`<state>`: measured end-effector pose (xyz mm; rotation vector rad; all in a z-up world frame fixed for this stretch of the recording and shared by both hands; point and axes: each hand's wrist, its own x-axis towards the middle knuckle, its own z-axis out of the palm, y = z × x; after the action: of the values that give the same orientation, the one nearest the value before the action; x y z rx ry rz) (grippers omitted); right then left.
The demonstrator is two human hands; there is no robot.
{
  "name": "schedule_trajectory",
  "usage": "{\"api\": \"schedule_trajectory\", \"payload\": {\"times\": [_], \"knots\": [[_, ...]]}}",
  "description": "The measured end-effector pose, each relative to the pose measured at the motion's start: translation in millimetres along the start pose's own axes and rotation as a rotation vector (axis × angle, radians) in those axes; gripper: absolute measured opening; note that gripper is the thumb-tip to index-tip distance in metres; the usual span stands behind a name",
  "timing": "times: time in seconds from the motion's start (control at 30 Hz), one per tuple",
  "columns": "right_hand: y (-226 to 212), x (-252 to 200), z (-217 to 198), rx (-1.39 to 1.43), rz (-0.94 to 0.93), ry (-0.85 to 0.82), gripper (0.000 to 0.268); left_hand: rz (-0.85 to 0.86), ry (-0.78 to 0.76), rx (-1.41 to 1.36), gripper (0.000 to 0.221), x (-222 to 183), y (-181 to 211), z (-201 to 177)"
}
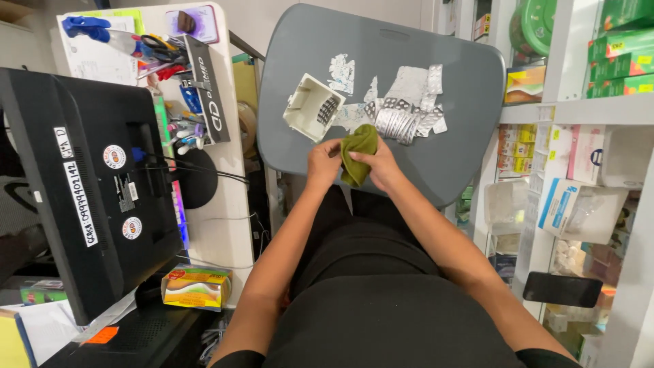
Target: The person organizes blister packs of pills by wiping them with a green cloth and placing them into a white plastic container on a table. They also briefly walk to a shelf to place a container before returning to the table to continue sorting the blister packs.
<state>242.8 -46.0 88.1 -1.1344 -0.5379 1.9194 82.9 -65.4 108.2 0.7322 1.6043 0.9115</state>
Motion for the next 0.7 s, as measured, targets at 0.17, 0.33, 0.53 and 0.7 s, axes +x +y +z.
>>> {"api": "schedule_trajectory", "payload": {"times": [0.17,0.33,0.53,0.7], "knots": [[-12,9,24,-0.040,-0.005,0.040,0.052,-0.048,-0.109,-0.127,0.030,-11,33,-31],[-21,9,63,-0.121,0.028,0.053,0.037,-0.053,-0.187,-0.145,0.027,-4,42,-65],[-4,27,86,-0.150,0.008,0.105,0.051,-0.017,-0.067,0.261,0.025,31,-21,-81],[2,33,104,-0.289,-0.012,0.184,0.042,0.025,-0.099,0.267,0.022,42,-9,-100]]}}
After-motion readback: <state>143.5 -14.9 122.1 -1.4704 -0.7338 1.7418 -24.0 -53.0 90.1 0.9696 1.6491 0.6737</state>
